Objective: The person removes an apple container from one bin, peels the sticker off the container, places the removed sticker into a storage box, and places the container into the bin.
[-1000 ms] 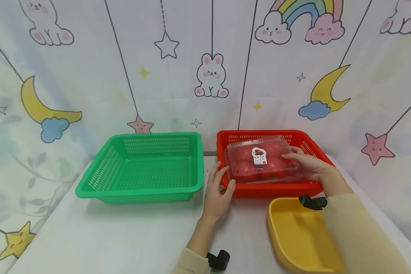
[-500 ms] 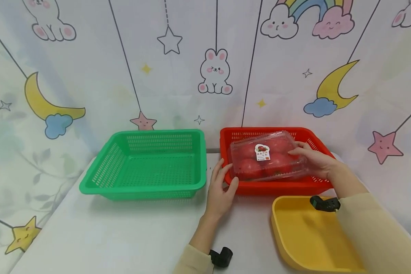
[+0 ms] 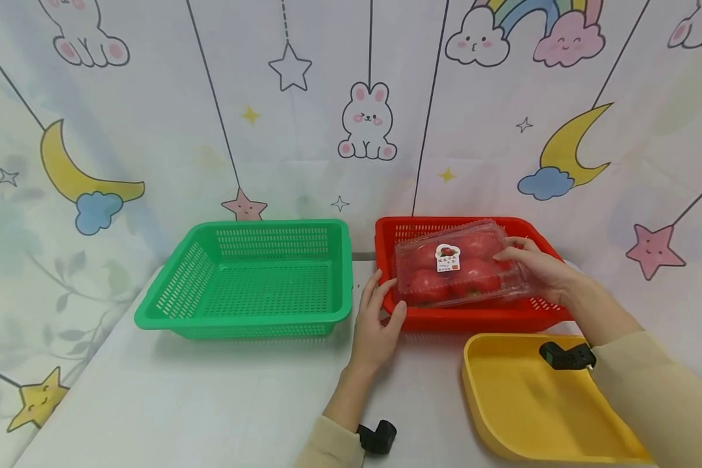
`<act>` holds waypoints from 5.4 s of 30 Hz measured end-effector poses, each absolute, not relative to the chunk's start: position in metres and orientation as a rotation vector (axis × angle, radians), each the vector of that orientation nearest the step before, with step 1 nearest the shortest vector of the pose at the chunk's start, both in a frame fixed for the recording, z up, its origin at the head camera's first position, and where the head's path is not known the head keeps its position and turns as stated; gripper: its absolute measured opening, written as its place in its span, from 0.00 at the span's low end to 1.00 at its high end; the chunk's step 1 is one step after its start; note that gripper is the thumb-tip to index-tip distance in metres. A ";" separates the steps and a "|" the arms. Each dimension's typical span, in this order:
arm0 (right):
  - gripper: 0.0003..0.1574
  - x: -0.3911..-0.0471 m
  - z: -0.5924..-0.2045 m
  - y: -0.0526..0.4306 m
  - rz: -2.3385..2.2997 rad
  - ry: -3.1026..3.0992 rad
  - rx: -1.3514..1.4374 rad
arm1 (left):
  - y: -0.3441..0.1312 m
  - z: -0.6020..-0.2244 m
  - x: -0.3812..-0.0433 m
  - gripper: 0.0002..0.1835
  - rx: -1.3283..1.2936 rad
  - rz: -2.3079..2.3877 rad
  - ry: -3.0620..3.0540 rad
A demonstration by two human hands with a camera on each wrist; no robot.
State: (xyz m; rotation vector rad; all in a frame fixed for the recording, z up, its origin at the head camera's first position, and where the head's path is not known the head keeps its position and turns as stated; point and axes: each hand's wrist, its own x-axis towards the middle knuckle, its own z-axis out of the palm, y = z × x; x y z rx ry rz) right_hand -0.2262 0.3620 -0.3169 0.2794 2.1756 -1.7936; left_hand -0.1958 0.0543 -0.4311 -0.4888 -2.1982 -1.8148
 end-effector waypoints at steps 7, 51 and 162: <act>0.57 -0.223 -0.312 0.358 -1.840 2.190 0.338 | 0.054 -0.432 -0.195 0.31 -0.489 -1.834 -2.199; 0.28 -0.163 -0.285 0.329 -2.376 1.918 0.226 | 0.039 -0.400 -0.188 0.32 -0.516 -1.921 -2.072; 0.45 -0.083 -0.342 0.214 -1.440 2.381 -0.160 | -0.154 -0.407 -0.107 0.38 -0.097 -2.405 -2.479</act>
